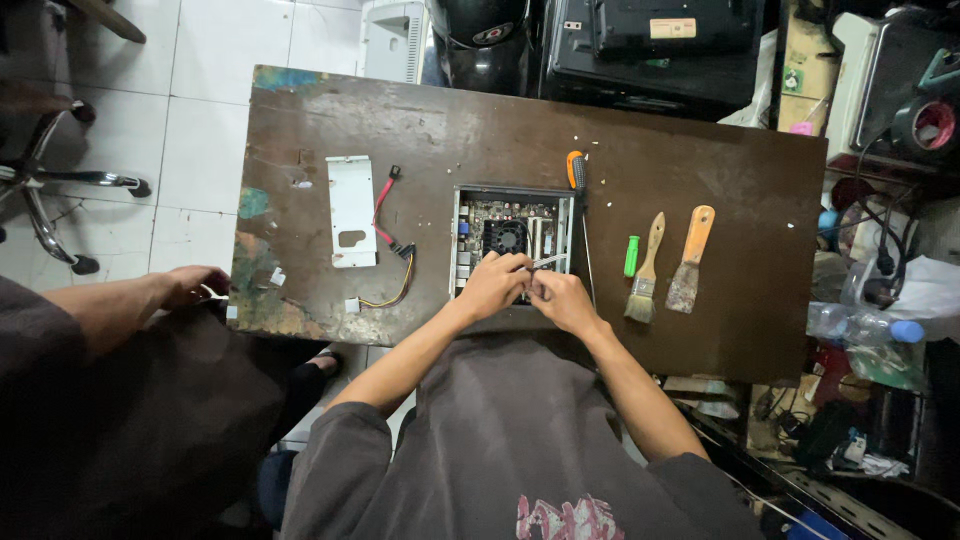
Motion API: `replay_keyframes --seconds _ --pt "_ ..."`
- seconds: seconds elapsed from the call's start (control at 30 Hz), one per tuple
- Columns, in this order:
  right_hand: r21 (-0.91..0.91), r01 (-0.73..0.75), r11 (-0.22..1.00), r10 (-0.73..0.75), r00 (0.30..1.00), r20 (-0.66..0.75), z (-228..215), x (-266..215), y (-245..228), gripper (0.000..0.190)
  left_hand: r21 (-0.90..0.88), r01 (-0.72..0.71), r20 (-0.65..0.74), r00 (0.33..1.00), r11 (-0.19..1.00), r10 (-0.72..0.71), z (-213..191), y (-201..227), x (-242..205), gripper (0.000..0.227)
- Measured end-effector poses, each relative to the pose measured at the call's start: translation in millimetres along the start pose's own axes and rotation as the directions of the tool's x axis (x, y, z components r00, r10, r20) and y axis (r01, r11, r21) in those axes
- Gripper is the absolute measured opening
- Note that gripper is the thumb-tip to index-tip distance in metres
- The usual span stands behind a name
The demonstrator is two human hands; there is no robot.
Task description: The person connects several internal wires to a motherboard inside a computer case. They plug in a white fan cable, a yellow and black power cable, and a red SATA cable, securing each connection by hand.
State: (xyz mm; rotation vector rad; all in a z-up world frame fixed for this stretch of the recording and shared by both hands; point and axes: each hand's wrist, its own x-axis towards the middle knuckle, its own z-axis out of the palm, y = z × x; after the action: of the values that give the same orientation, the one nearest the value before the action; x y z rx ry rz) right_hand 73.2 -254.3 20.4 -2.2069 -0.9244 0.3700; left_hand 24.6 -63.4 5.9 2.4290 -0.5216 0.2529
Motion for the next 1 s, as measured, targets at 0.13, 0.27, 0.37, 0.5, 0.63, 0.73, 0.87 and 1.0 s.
replay_keyframes --seconds 0.13,0.27,0.37,0.5,0.63,0.73,0.87,1.0 --pt "-0.021 0.006 1.0 -0.007 1.0 -0.012 4.1 -0.9 3.4 0.023 0.139 -0.107 0.016 0.994 0.984 0.105 -6.1 2.9 1.8 0.003" --pt "-0.018 0.005 1.0 -0.005 1.0 -0.018 3.5 -0.6 3.1 0.025 0.145 -0.073 0.162 0.985 0.987 0.049 -0.3 -4.1 -4.4 0.018" --pt "-0.014 0.014 1.0 -0.014 1.0 -0.004 3.2 1.6 6.3 0.027 0.124 -0.045 0.263 0.965 0.991 0.011 -2.3 -7.5 0.0 0.025" --pt "0.006 -0.046 0.999 0.046 0.999 -0.007 3.0 0.4 5.3 0.027 0.104 -0.011 0.394 0.918 0.995 -0.031 -1.3 -11.0 6.6 0.035" --pt "-0.018 -0.074 0.997 0.074 0.997 -0.01 8.3 -3.5 10.9 0.027 0.091 -0.039 0.368 0.93 0.995 0.003 10.0 -16.8 2.1 0.035" --pt "-0.007 -0.098 0.995 0.098 0.995 -0.009 -6.7 1.2 -8.6 0.025 0.105 -0.056 0.385 0.923 0.993 0.012 17.8 -28.5 2.2 0.041" --pt "0.103 -0.123 0.987 0.135 0.984 -0.117 -26.7 -8.0 -21.3 0.016 0.009 -0.036 0.389 0.921 0.999 0.029 10.7 -28.9 8.1 0.034" --pt "0.334 -0.23 0.914 0.325 0.908 -0.265 -29.7 -41.8 0.7 0.007 -0.013 -0.052 0.368 0.928 0.999 0.054 6.3 -29.9 10.4 0.007"
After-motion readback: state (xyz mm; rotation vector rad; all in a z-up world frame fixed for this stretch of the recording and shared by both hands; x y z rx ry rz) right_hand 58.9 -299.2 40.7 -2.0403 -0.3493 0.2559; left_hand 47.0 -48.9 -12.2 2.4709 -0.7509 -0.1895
